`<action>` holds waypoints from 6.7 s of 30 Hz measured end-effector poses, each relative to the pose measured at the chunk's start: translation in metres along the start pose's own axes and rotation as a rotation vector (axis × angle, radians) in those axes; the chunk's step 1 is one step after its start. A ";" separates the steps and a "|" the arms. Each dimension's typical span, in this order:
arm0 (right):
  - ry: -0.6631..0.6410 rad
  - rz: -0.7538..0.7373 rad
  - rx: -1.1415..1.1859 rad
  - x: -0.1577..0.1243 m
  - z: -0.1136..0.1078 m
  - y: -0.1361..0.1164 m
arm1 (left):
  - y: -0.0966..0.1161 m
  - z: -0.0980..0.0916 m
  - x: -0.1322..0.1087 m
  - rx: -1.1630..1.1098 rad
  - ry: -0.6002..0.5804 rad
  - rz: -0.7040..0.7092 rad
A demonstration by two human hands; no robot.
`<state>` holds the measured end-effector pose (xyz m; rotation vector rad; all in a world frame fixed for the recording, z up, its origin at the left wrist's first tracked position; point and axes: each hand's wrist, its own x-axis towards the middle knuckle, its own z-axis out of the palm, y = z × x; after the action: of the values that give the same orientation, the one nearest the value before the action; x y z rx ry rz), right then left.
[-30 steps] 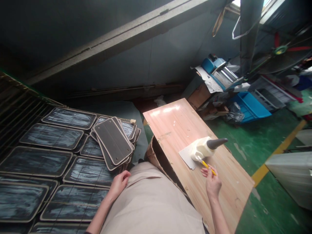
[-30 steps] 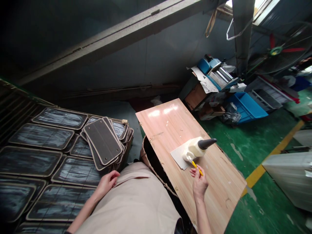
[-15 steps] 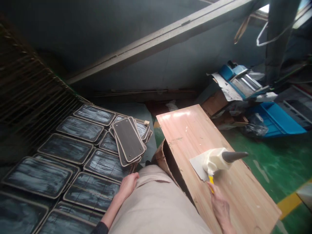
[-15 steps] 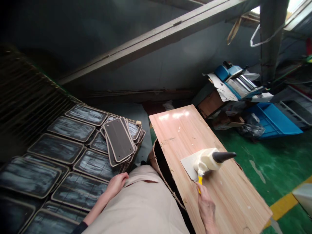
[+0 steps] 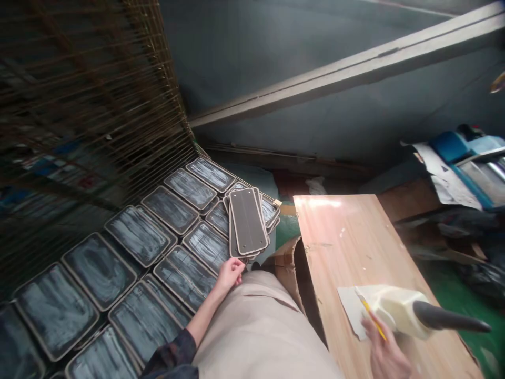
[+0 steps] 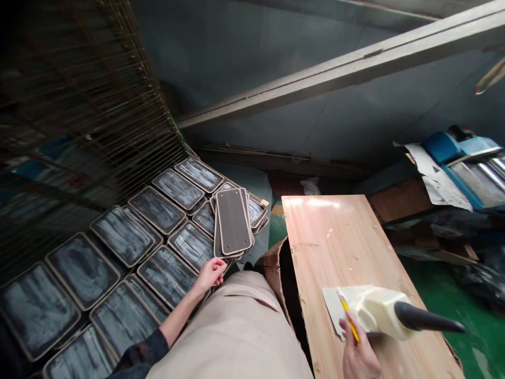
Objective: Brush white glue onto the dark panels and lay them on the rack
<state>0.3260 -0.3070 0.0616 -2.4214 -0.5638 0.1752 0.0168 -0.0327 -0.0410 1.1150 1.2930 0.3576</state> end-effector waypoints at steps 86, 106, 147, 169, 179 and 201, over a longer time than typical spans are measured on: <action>-1.038 -0.934 0.159 0.116 0.270 -0.314 | 0.008 0.000 0.042 -0.474 0.119 -0.169; -1.215 -1.107 -0.067 0.086 0.246 -0.306 | 0.018 0.000 0.037 -0.550 0.154 -0.172; -0.768 -1.141 0.022 0.140 0.310 -0.353 | 0.013 0.000 0.039 -0.516 0.163 -0.152; -1.028 -1.039 0.029 0.057 0.243 -0.290 | 0.020 -0.004 0.034 -0.542 0.139 -0.153; -1.224 -0.784 0.069 0.036 0.187 -0.240 | 0.020 -0.002 0.035 -0.520 0.167 -0.147; -0.981 -0.936 -0.008 0.079 0.205 -0.236 | 0.033 -0.002 0.032 -0.604 0.120 -0.187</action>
<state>0.2606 0.0091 0.0466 -1.6853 -2.0122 0.9371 0.0364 0.0083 -0.0321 0.4664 1.2622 0.6306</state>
